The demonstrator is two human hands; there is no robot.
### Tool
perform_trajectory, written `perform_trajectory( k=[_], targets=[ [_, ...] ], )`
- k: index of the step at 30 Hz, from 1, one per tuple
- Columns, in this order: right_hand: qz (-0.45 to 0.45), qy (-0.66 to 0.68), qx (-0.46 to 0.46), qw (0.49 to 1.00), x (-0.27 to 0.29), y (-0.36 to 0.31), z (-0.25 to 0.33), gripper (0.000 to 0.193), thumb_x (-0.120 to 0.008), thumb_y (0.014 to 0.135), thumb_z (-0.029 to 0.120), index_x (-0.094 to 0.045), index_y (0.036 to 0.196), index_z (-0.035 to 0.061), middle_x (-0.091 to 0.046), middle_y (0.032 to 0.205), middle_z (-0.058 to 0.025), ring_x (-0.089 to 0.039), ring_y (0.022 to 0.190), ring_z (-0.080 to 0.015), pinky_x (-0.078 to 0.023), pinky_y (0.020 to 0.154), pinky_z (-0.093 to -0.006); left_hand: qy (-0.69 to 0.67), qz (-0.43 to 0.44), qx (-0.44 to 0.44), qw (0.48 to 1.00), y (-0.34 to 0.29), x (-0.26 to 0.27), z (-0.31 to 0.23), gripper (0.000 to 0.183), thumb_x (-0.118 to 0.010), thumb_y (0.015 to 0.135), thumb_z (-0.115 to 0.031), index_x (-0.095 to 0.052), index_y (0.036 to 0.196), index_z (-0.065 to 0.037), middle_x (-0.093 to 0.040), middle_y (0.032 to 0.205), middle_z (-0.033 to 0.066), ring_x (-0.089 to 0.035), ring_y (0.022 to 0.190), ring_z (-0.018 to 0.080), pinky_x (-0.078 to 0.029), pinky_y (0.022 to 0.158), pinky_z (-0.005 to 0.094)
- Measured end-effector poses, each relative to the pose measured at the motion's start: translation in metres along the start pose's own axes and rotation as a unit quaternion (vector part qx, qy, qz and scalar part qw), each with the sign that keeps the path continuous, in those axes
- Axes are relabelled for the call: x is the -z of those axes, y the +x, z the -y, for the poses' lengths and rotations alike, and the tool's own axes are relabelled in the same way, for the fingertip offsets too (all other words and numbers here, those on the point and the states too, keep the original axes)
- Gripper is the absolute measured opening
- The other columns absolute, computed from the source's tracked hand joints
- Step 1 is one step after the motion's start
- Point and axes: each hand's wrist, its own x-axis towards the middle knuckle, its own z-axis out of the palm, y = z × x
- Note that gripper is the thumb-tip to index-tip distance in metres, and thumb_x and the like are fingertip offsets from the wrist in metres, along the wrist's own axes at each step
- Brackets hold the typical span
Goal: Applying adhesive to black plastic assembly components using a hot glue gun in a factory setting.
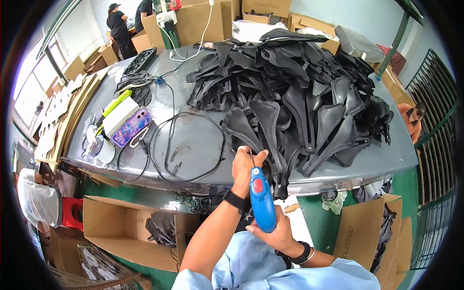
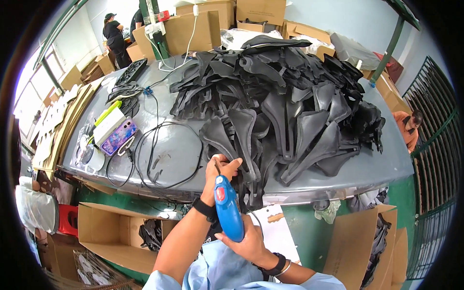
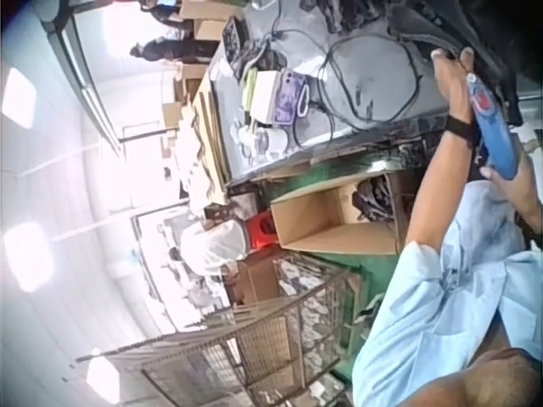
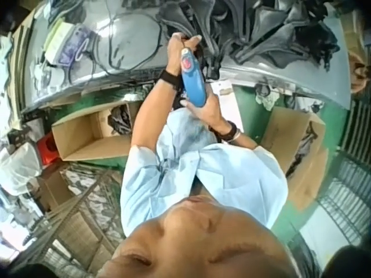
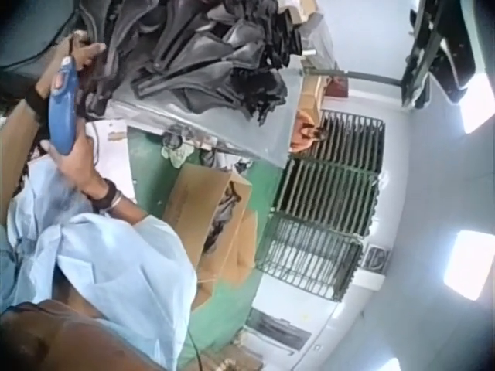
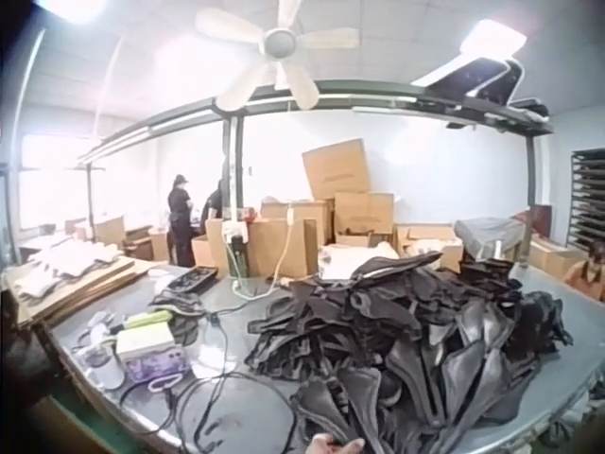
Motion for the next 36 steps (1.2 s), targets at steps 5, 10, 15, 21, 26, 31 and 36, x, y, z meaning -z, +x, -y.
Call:
perform_trajectory(
  k=[5, 10, 15, 21, 26, 31, 36],
  targets=[
    [-0.06, 0.031, 0.008, 0.998, 0.002, 0.027, -0.012, 0.057, -0.078, 0.074, 0.03, -0.046, 0.106, -0.0029, -0.066, 0.089, -0.0141, -0.066, 0.083, -0.0237, -0.051, 0.075, -0.0333, -0.405, 0.063, 0.095, 0.907, 0.004, 0.029, -0.024, 0.01, -0.058, 0.08, -0.014, -0.053, 0.079, -0.005, -0.057, 0.071, 0.0068, -0.063, 0.071, 0.0223, -0.049, 0.058, 0.0318],
    [-0.054, 0.014, -0.071, 0.996, 0.015, 0.051, -0.023, 0.052, -0.076, 0.075, 0.014, -0.044, 0.113, -0.0031, -0.062, 0.11, -0.0151, -0.061, 0.101, -0.0186, -0.049, 0.084, -0.0299, -0.49, 0.078, 0.098, 0.863, -0.018, 0.094, -0.035, 0.014, -0.052, 0.084, -0.01, -0.054, 0.094, -0.001, -0.065, 0.093, 0.0168, -0.064, 0.083, 0.0247, -0.051, 0.068, 0.0322],
    [-0.062, 0.179, -0.01, 0.982, 0.014, 0.048, -0.003, 0.047, -0.075, 0.077, 0.019, -0.046, 0.108, -0.0007, -0.066, 0.101, -0.0118, -0.063, 0.08, -0.0136, -0.05, 0.072, -0.0271, -0.265, 0.154, 0.087, 0.948, -0.097, 0.132, 0.002, 0.022, -0.058, 0.082, -0.004, -0.051, 0.104, -0.004, -0.064, 0.099, 0.0134, -0.062, 0.088, 0.0216, -0.05, 0.075, 0.0301],
    [-0.033, 0.128, -0.006, 0.991, 0.001, 0.058, 0.021, 0.037, -0.074, 0.076, 0.012, -0.047, 0.098, 0.0005, -0.065, 0.087, -0.008, -0.06, 0.071, -0.0101, -0.049, 0.066, -0.0261, -0.2, 0.26, 0.117, 0.937, -0.163, 0.143, 0.059, 0.018, -0.06, 0.083, 0.002, -0.058, 0.1, -0.001, -0.061, 0.096, 0.0034, -0.057, 0.089, 0.0115, -0.045, 0.081, 0.0248],
    [-0.003, 0.125, -0.018, 0.992, -0.013, 0.055, 0.03, 0.036, -0.074, 0.075, 0.01, -0.046, 0.095, 0.0012, -0.062, 0.078, -0.0056, -0.059, 0.067, -0.0094, -0.049, 0.062, -0.0249, -0.348, 0.169, 0.126, 0.914, -0.184, 0.145, 0.05, 0.019, -0.061, 0.081, 0.003, -0.058, 0.1, 0.0, -0.062, 0.096, 0.0075, -0.06, 0.09, 0.0163, -0.046, 0.082, 0.0278],
    [-0.052, -0.064, 0.094, 0.992, -0.029, 0.052, 0.033, 0.05, -0.08, 0.07, 0.027, -0.046, 0.095, 0.0007, -0.058, 0.074, -0.0073, -0.058, 0.065, -0.0162, -0.046, 0.059, -0.03, -0.289, 0.216, 0.131, 0.923, -0.194, 0.147, 0.05, 0.019, -0.06, 0.082, 0.002, -0.057, 0.102, 0.001, -0.061, 0.096, 0.0069, -0.06, 0.092, 0.017, -0.045, 0.082, 0.028],
    [-0.031, 0.027, 0.049, 0.998, -0.03, 0.05, 0.029, 0.043, -0.079, 0.07, 0.022, -0.049, 0.093, 0.0027, -0.056, 0.078, -0.0079, -0.055, 0.067, -0.0169, -0.045, 0.064, -0.0313, -0.274, 0.257, 0.06, 0.925, -0.203, 0.151, 0.062, 0.031, -0.06, 0.09, -0.021, -0.053, 0.114, -0.001, -0.058, 0.107, 0.0072, -0.058, 0.102, 0.0195, -0.045, 0.088, 0.0344]
  ],
)
